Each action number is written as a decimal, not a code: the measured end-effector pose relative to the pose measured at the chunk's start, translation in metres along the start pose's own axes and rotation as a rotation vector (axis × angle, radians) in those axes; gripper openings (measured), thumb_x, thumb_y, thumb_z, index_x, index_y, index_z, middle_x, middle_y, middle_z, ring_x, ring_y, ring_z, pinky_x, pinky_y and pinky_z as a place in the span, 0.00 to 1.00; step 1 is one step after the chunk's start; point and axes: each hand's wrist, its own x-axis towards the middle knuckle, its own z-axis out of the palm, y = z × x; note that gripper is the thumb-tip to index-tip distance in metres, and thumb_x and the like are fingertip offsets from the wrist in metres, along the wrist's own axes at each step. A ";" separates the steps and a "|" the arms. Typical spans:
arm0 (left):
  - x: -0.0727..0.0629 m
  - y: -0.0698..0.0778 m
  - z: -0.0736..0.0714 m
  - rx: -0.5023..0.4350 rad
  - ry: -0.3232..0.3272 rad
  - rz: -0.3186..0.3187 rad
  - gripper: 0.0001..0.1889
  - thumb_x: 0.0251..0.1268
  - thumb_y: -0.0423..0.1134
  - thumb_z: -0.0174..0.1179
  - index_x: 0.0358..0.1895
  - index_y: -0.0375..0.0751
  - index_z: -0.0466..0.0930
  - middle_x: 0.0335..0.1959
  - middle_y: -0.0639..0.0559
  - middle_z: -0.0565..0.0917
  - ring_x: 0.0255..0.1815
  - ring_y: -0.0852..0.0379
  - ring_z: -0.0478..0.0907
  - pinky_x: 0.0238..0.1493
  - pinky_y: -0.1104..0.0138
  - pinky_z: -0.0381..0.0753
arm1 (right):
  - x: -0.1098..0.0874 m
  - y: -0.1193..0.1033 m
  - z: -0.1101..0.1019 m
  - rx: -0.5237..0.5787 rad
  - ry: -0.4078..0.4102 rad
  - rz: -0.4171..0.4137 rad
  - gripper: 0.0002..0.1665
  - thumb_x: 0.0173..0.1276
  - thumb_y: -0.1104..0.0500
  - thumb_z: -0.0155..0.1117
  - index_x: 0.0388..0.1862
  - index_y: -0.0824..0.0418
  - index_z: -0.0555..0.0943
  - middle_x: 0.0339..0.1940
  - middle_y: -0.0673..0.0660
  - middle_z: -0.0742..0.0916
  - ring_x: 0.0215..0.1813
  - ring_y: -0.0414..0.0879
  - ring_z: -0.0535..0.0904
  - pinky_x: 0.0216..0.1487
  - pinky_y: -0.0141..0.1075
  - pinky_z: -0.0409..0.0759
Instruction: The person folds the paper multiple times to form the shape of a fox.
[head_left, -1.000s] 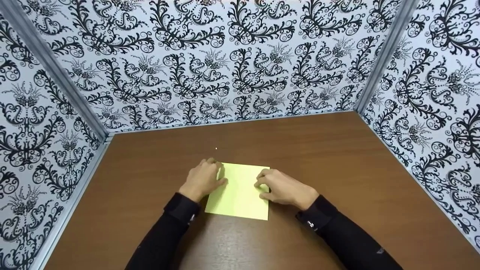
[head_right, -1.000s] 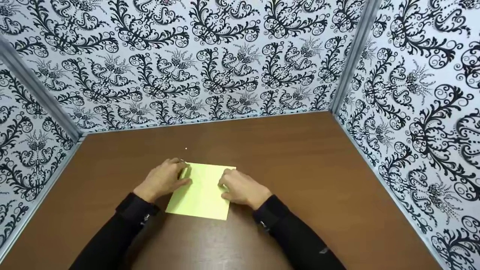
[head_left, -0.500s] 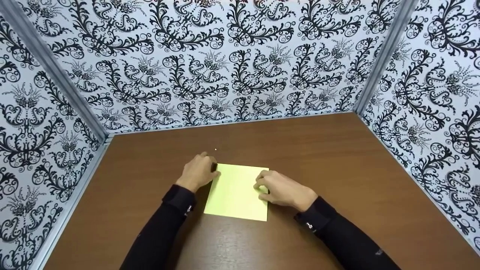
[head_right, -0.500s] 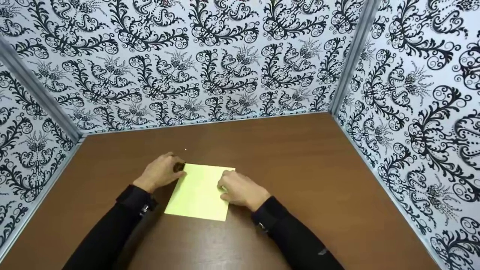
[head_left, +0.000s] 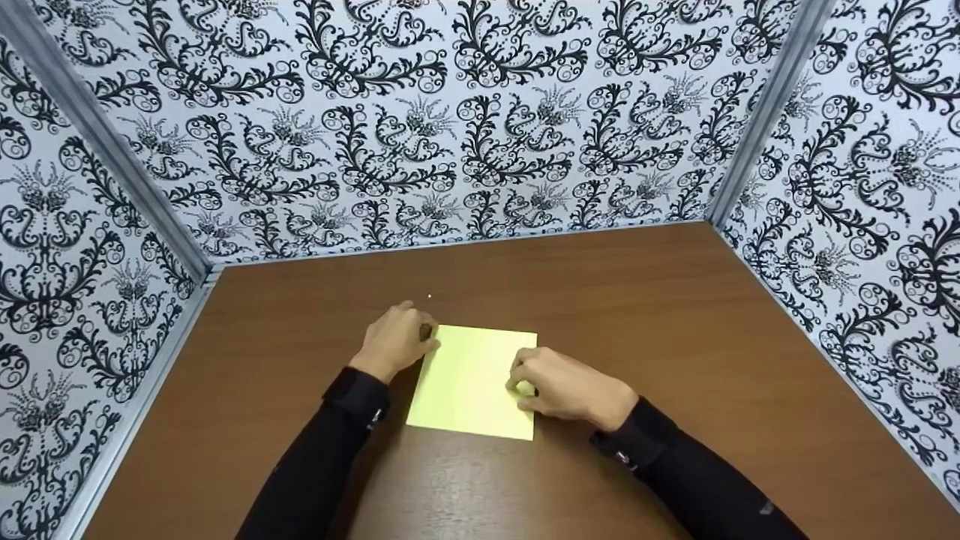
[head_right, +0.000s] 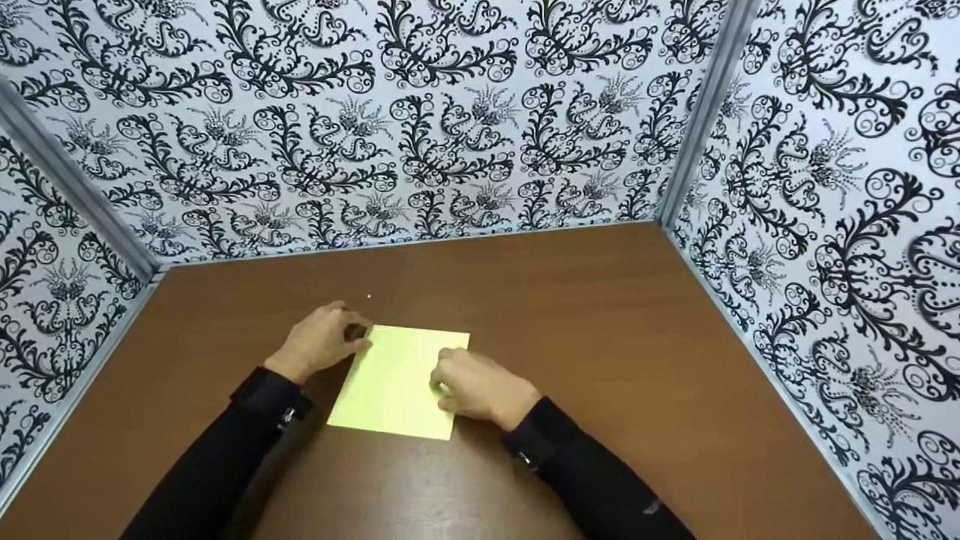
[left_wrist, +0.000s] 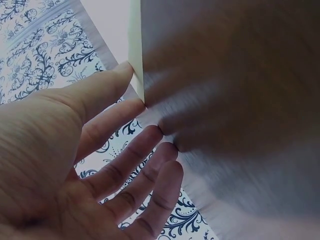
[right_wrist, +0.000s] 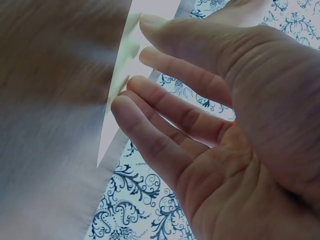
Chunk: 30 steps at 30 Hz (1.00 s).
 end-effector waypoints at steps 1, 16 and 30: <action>0.001 0.000 0.000 -0.003 0.001 0.000 0.05 0.76 0.41 0.81 0.44 0.45 0.95 0.45 0.44 0.86 0.46 0.48 0.77 0.39 0.58 0.72 | -0.001 0.000 0.000 0.001 0.000 -0.001 0.10 0.77 0.67 0.80 0.55 0.63 0.96 0.55 0.61 0.94 0.59 0.55 0.92 0.60 0.43 0.94; 0.011 -0.001 0.002 -0.083 -0.006 -0.054 0.11 0.72 0.38 0.83 0.50 0.36 0.96 0.60 0.40 0.94 0.66 0.38 0.89 0.56 0.51 0.91 | -0.004 0.000 0.001 0.005 0.011 -0.001 0.10 0.78 0.66 0.81 0.55 0.64 0.96 0.55 0.61 0.93 0.57 0.54 0.91 0.58 0.41 0.94; 0.008 0.003 0.005 -0.115 0.028 -0.062 0.06 0.77 0.34 0.76 0.50 0.38 0.95 0.48 0.42 0.90 0.42 0.47 0.86 0.44 0.57 0.84 | -0.004 0.001 0.001 0.023 0.005 0.013 0.11 0.79 0.66 0.81 0.57 0.64 0.96 0.56 0.62 0.93 0.58 0.55 0.92 0.58 0.41 0.94</action>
